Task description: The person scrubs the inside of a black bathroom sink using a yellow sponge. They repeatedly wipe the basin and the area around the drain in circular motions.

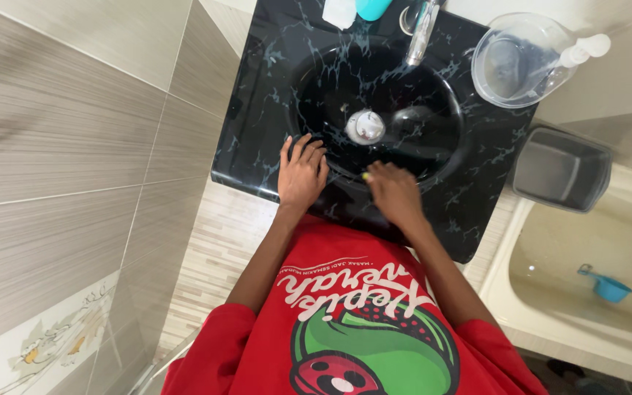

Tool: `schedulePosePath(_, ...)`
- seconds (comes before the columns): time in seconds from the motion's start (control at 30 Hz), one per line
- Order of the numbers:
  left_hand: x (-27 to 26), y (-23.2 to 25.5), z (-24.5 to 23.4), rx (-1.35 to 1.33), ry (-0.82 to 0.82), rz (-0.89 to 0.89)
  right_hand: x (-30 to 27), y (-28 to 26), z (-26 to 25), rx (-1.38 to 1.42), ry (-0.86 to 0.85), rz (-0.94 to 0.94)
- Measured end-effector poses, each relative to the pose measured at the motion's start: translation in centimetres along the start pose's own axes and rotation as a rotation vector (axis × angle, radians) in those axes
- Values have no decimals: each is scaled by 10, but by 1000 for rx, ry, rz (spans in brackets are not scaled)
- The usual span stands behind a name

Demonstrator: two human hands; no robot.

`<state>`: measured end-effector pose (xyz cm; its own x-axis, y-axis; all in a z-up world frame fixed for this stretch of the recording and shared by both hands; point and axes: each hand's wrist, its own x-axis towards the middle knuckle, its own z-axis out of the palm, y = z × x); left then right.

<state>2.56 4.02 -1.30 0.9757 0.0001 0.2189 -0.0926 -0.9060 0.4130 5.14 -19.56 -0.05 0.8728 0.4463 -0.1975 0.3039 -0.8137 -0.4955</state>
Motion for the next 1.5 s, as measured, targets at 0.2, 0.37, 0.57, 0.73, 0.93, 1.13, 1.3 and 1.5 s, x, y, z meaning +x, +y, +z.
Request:
schedulePosePath(0.2,-1,-1,1,21,-11,1,37,48,14,-287,174,-1)
schedulePosePath(0.37,-1,-1,0,10,-15,2,49,27,40,-151,-22,51)
schedulePosePath(0.57,-1,4,-1,43,-34,-5,4,14,22,66,52,-103)
schedulePosePath(0.73,-4,23,10,88,-246,87,-2,42,-17,-385,201,-38)
schedulePosePath(0.93,-11,52,45,-17,-299,-5,61,101,65,-333,1,-86)
schedulePosePath(1.13,-14,54,49,-65,-235,-22,51,45,66,514,-161,134)
schedulePosePath(1.3,-14,87,67,-11,-294,43,-4,27,1,525,284,13)
schedulePosePath(1.5,-10,117,105,19,-209,192,-22,33,-5,560,549,63)
